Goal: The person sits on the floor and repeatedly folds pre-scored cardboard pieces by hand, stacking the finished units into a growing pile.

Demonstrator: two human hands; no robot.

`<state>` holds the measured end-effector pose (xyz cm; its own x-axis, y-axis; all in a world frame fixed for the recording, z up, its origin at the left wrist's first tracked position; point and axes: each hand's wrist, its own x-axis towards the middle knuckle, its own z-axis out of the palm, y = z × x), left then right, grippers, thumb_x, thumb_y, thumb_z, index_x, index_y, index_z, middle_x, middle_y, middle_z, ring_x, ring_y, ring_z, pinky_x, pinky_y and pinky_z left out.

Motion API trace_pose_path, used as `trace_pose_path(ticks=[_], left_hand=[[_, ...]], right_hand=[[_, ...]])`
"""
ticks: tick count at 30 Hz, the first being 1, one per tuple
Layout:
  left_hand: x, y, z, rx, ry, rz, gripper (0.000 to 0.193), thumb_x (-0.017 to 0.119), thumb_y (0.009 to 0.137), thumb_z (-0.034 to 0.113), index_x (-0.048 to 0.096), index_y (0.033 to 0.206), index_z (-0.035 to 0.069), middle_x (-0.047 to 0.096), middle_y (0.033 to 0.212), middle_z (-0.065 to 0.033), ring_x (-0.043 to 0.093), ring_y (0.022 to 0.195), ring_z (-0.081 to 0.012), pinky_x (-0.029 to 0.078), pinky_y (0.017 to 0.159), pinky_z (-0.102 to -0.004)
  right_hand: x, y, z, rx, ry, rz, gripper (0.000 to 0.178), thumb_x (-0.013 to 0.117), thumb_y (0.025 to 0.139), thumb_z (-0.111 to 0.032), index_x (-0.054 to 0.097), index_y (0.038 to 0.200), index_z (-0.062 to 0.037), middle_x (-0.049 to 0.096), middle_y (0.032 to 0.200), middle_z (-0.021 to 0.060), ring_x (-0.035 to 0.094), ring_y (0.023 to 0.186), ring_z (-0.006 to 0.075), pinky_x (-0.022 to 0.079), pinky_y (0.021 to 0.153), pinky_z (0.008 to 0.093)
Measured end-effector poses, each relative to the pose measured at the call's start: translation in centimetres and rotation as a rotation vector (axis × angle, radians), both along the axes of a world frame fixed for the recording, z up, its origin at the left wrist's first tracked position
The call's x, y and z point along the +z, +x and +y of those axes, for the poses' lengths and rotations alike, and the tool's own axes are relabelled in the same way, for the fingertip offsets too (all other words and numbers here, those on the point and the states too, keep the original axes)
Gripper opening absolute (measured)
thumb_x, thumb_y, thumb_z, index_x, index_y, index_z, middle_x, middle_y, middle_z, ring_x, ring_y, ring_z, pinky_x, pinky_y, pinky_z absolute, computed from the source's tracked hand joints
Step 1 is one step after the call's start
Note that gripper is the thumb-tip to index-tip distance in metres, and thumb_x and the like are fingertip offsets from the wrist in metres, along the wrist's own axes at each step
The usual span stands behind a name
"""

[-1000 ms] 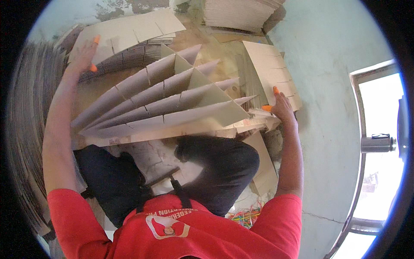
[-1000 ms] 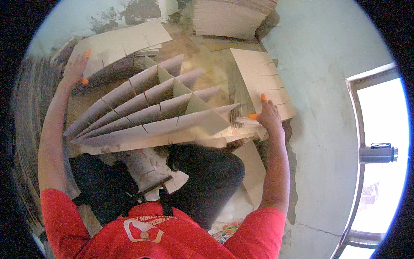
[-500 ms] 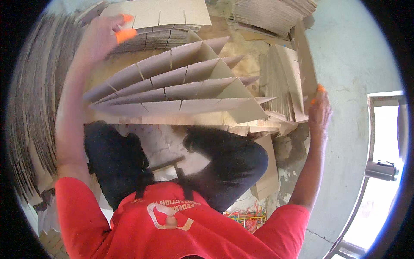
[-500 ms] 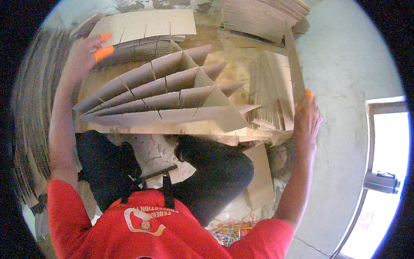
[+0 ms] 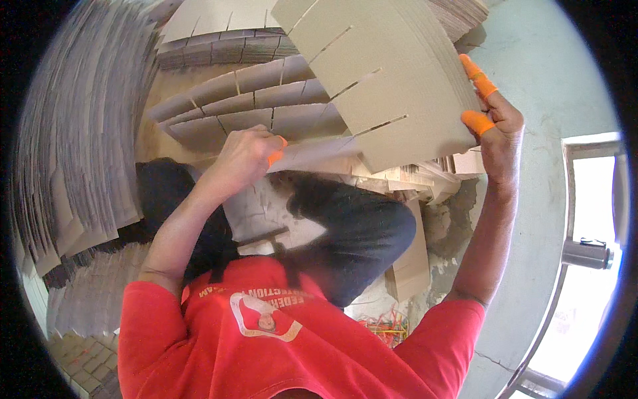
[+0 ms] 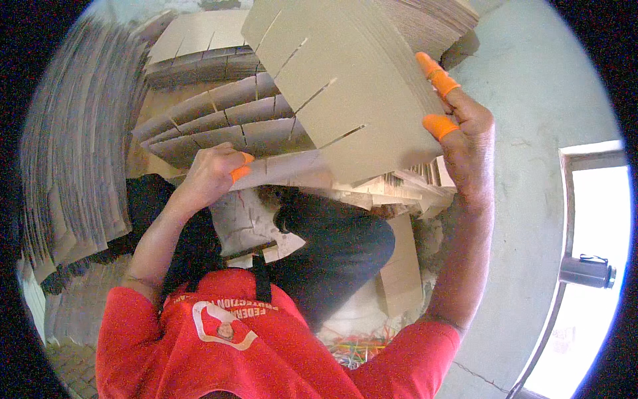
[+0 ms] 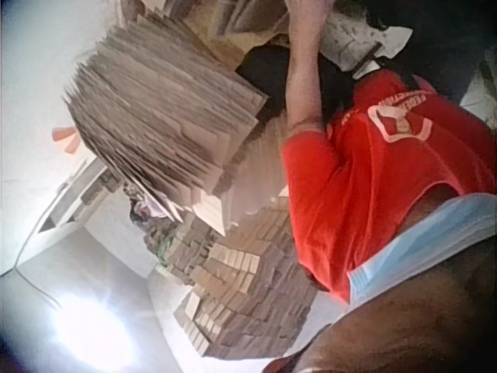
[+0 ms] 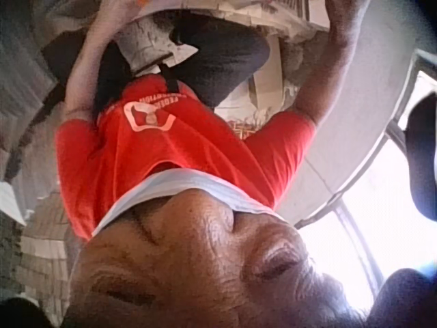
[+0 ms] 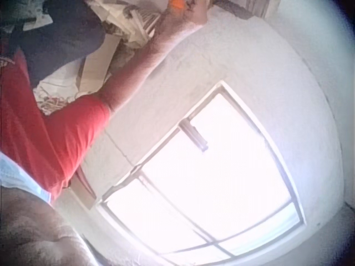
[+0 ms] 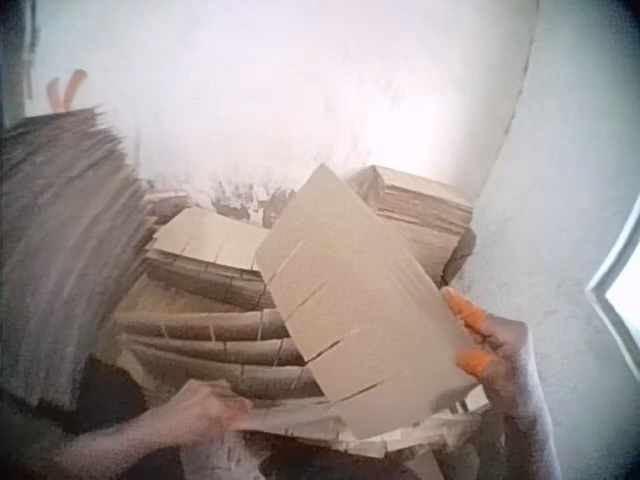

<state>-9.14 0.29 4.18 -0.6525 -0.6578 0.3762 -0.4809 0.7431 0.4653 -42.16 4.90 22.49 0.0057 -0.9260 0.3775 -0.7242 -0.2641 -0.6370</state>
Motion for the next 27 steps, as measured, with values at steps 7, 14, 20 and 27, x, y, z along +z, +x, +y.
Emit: trace_pose_path(ticks=[7,14,20,27], left_hand=[[-0.2,-0.1,0.6,0.03,0.018,-0.087,0.014,0.07,0.077,0.012,0.068,0.087,0.002,0.066,0.079,-0.0144,0.064,0.078,-0.0315,0.052,0.064,-0.0433],[0.8,-0.5,0.4,0.081,-0.028,-0.005,0.026,0.075,0.076,0.015,0.068,0.098,0.003,0.067,0.087,-0.0151,0.063,0.083,-0.0328,0.052,0.069,-0.0427],[-0.3,-1.0,-3.6,0.253,-0.275,-0.034,0.029,0.071,0.079,0.011,0.062,0.104,0.0,0.067,0.094,-0.0144,0.06,0.093,-0.0323,0.05,0.079,-0.0416],[-1.1,-1.3,-4.4,0.197,-0.135,0.015,0.01,0.067,0.073,0.001,0.057,0.073,0.002,0.062,0.071,-0.0162,0.061,0.079,-0.0358,0.05,0.064,-0.0482]], right_hand=[[-1.0,1.4,0.7,-0.013,0.046,0.024,0.067,0.047,0.07,0.015,0.052,0.135,0.0002,0.059,0.133,0.0093,0.057,0.115,0.0143,0.043,0.102,0.029],[-3.3,0.9,0.5,-0.007,0.047,-0.037,0.071,0.052,0.07,0.018,0.054,0.137,-0.0059,0.063,0.127,0.0083,0.058,0.11,0.0128,0.045,0.095,0.0262],[-3.6,0.1,0.7,-0.037,0.009,-0.005,0.072,0.052,0.071,0.017,0.052,0.138,-0.0075,0.063,0.128,0.0091,0.059,0.108,0.0117,0.046,0.094,0.0267],[-4.3,0.0,1.0,-0.039,0.042,-0.166,0.068,0.053,0.072,0.016,0.051,0.137,-0.0027,0.062,0.127,0.0089,0.059,0.109,0.014,0.045,0.1,0.0291]])
